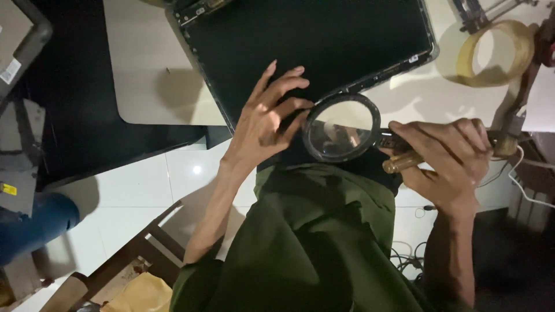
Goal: Reassembling a laptop by inspecting the internal components with a magnifying glass and then manually fitting the screen bezel.
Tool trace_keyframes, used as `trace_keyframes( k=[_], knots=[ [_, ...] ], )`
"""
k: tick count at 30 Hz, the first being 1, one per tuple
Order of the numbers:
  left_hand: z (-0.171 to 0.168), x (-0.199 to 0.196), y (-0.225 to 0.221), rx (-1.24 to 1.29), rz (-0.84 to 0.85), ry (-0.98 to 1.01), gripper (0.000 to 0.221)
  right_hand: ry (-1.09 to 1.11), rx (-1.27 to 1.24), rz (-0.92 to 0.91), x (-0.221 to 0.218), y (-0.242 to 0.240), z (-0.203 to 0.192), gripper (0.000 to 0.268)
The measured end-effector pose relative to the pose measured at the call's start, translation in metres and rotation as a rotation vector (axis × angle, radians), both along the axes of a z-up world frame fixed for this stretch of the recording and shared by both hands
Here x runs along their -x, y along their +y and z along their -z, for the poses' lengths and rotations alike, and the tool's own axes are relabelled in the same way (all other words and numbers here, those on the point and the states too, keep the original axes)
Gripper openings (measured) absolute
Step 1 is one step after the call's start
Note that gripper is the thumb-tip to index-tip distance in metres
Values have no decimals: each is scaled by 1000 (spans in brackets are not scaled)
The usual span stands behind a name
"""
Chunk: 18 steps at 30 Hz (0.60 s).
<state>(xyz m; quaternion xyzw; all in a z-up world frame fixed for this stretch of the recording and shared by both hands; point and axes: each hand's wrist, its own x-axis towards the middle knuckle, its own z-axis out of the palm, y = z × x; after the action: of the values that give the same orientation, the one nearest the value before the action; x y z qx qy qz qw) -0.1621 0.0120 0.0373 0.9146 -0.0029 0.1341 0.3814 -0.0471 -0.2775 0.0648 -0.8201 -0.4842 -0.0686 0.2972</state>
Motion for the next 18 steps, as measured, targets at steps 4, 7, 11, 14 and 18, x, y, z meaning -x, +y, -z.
trace_keyframes(
  k=[4,7,11,14,18],
  knots=[
    [-16,-1,-4,-15,-4,5,13,-53,-39,-11,-1,2,6,34],
    [-18,0,-8,-58,-27,-11,13,-24,-93,-11,1,10,1,36],
    [-4,3,-15,-154,-66,-42,20,-69,-83,-25,2,9,8,33],
    [-2,4,-18,-165,-90,-93,25,-93,-111,-37,4,15,3,31],
    [-2,5,-24,-49,-126,-152,23,-122,-126,-55,5,14,2,31]
  ],
)
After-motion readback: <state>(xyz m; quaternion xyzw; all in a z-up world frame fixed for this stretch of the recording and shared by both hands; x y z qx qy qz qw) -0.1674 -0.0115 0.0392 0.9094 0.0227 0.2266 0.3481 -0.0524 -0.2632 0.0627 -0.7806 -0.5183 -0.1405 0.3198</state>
